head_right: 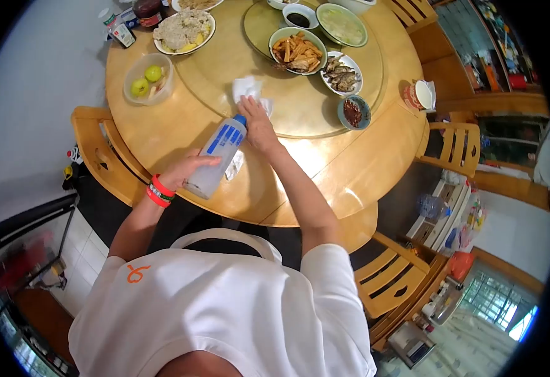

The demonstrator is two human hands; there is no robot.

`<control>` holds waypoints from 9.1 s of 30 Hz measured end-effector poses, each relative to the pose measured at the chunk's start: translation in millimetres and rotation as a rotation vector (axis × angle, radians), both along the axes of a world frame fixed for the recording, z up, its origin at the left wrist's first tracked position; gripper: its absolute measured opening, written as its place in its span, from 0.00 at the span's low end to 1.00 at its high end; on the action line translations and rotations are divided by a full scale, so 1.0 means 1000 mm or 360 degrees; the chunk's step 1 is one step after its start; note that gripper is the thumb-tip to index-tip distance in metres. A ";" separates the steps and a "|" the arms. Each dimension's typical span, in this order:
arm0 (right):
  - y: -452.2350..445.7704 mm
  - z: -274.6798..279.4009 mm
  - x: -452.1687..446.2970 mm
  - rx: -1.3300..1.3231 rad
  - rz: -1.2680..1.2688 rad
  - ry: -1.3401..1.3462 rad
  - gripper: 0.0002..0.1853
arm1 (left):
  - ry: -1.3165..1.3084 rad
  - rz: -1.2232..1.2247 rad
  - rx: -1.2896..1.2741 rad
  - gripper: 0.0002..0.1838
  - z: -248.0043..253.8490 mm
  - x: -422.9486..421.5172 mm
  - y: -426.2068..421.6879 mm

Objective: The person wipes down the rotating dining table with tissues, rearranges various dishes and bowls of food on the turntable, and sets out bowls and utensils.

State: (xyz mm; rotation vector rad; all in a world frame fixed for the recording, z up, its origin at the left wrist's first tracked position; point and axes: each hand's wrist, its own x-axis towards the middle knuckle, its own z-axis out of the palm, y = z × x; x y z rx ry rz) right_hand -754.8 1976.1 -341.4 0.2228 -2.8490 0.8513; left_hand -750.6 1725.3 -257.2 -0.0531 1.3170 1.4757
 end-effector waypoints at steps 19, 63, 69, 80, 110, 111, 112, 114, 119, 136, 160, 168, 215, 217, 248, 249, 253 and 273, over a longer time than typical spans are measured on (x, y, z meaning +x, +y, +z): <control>-0.003 0.002 -0.120 0.0601 0.0066 -0.0071 0.28 | 0.0482 0.0352 0.0073 0.34 -0.033 0.020 0.013; 0.002 -0.044 -0.263 0.0608 -0.0461 0.0237 0.33 | 0.1484 0.0952 -0.0538 0.19 -0.115 -0.061 -0.019; -0.037 -0.007 -0.168 0.0254 -0.0370 -0.0065 0.35 | 0.1682 0.1016 -0.0551 0.17 -0.120 -0.068 -0.020; 0.005 -0.034 -0.230 0.0903 -0.0594 -0.0006 0.31 | 0.1401 0.0987 -0.0502 0.18 -0.119 -0.063 -0.019; -0.075 -0.003 -0.099 0.0163 0.0319 0.0066 0.30 | 0.1637 0.1081 -0.0493 0.17 -0.124 -0.068 -0.014; -0.078 0.002 -0.068 0.0077 0.0392 -0.0032 0.30 | 0.1644 0.1086 -0.0485 0.17 -0.120 -0.069 -0.012; -0.077 0.004 -0.047 0.0098 0.0415 -0.0176 0.30 | 0.1706 0.1049 -0.0540 0.16 -0.114 -0.070 -0.012; -0.066 0.007 -0.052 0.0260 0.0509 -0.0171 0.30 | 0.1770 0.1011 -0.0602 0.16 -0.107 -0.072 -0.011; -0.043 -0.026 -0.219 0.0492 0.0065 0.0308 0.27 | 0.1853 0.1029 -0.0528 0.17 -0.098 -0.072 -0.010; -0.061 0.023 -0.052 0.1210 0.1133 -0.0105 0.16 | 0.1705 0.0833 -0.0605 0.25 -0.120 -0.076 -0.021; 0.012 0.012 -0.102 0.0462 -0.0031 -0.0009 0.34 | 0.1753 0.0734 -0.0868 0.24 -0.097 -0.054 -0.018; 0.028 -0.016 -0.070 0.0305 -0.0152 -0.0003 0.36 | 0.1980 0.1136 -0.1090 0.26 -0.070 0.018 0.002; 0.070 -0.024 -0.134 0.0128 -0.0078 0.0273 0.30 | 0.0355 0.0766 -0.0297 0.17 0.007 -0.010 0.074; 0.062 -0.027 -0.086 0.0270 0.0328 0.0149 0.32 | 0.0465 0.0655 -0.0366 0.17 0.000 0.000 0.057; 0.117 -0.003 -0.081 0.0531 -0.0405 0.0187 0.32 | 0.0513 0.1001 0.0030 0.13 -0.043 -0.076 0.126; 0.105 0.002 -0.062 0.0280 -0.0303 0.0161 0.33 | 0.0494 0.1068 0.0086 0.13 -0.041 -0.086 0.140; 0.065 0.014 0.040 0.0272 -0.0071 -0.0169 0.37 | 0.0523 0.1032 0.0083 0.12 -0.050 -0.122 0.177; 0.161 -0.013 -0.033 0.0273 -0.0854 0.0038 0.32 | 0.0412 0.0893 0.0140 0.08 -0.068 -0.150 0.262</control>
